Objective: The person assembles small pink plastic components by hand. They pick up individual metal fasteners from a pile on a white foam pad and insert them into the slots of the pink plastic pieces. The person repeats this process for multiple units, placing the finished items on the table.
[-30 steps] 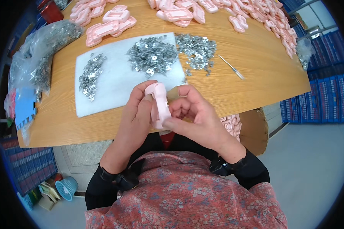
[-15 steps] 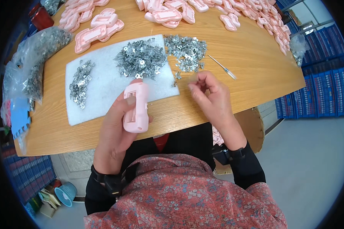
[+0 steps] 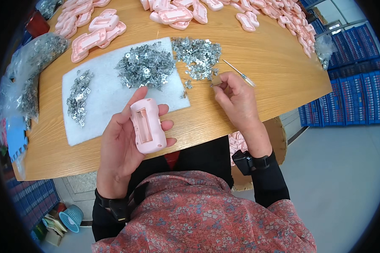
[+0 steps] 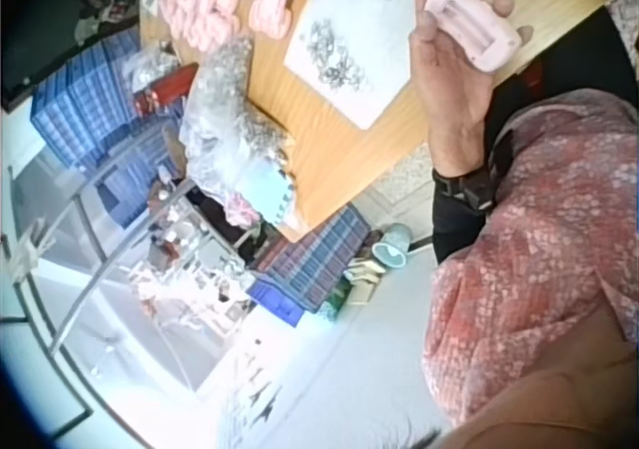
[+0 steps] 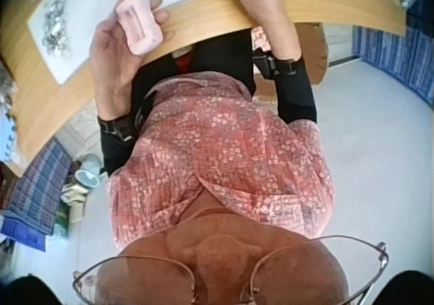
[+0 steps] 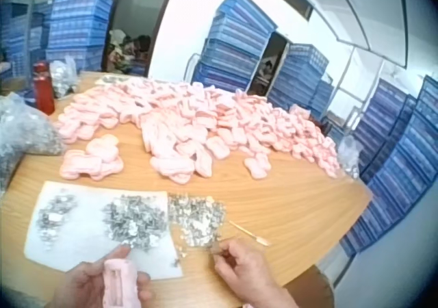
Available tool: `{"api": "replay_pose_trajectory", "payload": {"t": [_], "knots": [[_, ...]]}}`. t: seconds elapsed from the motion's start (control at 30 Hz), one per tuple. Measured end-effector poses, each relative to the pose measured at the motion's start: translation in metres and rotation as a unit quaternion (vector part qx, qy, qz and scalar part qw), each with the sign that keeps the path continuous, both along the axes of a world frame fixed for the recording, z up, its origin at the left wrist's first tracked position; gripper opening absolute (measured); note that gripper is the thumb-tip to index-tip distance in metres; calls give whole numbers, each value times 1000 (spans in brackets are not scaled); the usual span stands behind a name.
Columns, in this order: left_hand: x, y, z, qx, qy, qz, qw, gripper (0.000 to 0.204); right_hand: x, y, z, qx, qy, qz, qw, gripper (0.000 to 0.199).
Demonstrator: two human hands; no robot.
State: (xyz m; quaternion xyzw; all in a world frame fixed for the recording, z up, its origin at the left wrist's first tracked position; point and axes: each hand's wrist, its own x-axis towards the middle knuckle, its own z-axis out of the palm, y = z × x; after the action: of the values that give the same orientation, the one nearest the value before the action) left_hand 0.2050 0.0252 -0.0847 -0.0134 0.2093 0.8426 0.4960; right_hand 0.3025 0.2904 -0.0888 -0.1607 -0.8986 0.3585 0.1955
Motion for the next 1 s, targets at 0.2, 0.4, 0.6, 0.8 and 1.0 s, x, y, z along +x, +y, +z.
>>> {"api": "replay_pose_trajectory", "payload": {"t": [0.2,0.4,0.6,0.8,1.0], "knots": [[0,-4,-4,13,40,17,999,55,-15,-41,12,38,22,95,995,19],[-1,-5,3,-1,23,27,999,54,-24,-47,-3,8,31,65,997,16],[-7,-8,-12,76,-53,31,995,51,-18,-32,1,-297,-8,73,952,15],[-7,-11,-1,69,-29,7,997,53,-19,-35,11,-438,25,104,892,19],[-6,-9,-1,32,-28,-1,999,54,-14,-50,23,-443,20,129,887,20]]}}
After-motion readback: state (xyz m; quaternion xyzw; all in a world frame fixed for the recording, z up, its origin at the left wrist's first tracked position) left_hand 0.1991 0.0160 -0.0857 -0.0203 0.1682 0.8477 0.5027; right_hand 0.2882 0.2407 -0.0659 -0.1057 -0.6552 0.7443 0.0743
